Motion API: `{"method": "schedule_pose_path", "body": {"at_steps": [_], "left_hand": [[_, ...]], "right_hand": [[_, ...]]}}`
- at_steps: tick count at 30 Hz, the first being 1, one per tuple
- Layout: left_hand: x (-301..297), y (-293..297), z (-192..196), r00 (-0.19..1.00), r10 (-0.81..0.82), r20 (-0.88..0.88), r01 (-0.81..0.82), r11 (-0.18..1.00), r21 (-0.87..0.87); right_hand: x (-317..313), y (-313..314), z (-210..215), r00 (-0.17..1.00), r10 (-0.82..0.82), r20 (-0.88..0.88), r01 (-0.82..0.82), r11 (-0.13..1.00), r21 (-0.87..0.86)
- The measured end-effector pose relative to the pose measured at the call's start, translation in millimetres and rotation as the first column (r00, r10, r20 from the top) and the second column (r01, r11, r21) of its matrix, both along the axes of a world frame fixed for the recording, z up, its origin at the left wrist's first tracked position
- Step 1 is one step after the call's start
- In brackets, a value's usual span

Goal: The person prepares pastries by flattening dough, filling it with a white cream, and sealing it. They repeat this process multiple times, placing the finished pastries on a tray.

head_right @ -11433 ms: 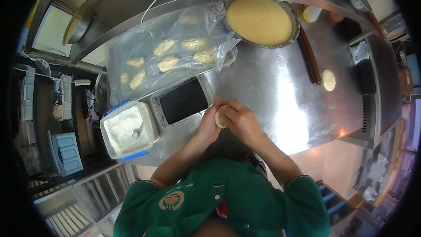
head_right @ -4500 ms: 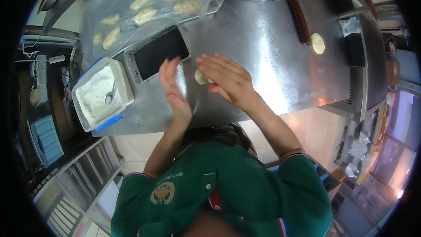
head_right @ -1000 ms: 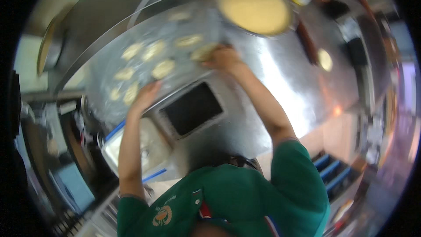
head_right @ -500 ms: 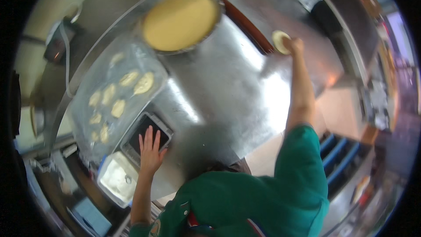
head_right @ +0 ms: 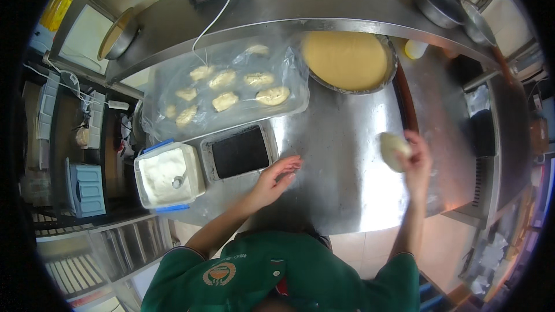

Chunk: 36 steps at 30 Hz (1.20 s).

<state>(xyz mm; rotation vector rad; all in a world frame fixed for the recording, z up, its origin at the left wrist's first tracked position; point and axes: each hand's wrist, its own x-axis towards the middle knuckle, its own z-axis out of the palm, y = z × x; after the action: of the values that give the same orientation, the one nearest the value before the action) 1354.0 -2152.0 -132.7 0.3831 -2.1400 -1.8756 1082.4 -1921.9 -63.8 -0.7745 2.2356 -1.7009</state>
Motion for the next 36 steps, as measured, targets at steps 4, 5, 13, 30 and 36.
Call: {"method": "schedule_pose_path", "body": {"at_steps": [4, 5, 13, 30, 36], "left_hand": [[15.2, 22.3, 7.8, 0.995, 0.092, -0.03, -0.097, 0.945, -0.313], [23.3, 27.4, 5.5, 0.995, 0.098, -0.034, -0.103, 0.907, -0.407], [13.0, 40.1, -61.5, 0.979, -0.078, 0.19, 0.198, 0.605, -0.772], [26.3, 54.0, -79.5, 0.94, -0.12, 0.32, 0.326, 0.597, -0.733], [35.9, 32.6, -71.7, 0.898, 0.35, 0.267, -0.141, 0.804, -0.578]], "right_hand": [[78.7, -43.5, -33.9, 0.845, 0.448, 0.292, -0.478, 0.878, 0.034], [91.6, -50.5, -65.1, 0.821, 0.529, 0.215, -0.55, 0.834, 0.048], [154.4, -50.3, -135.4, 0.791, 0.46, -0.404, -0.136, 0.776, 0.616], [188.8, -27.3, -148.0, 0.63, 0.706, -0.324, -0.22, 0.562, 0.798], [209.1, -23.3, -144.0, 0.591, 0.76, -0.271, -0.424, 0.578, 0.697]]}}
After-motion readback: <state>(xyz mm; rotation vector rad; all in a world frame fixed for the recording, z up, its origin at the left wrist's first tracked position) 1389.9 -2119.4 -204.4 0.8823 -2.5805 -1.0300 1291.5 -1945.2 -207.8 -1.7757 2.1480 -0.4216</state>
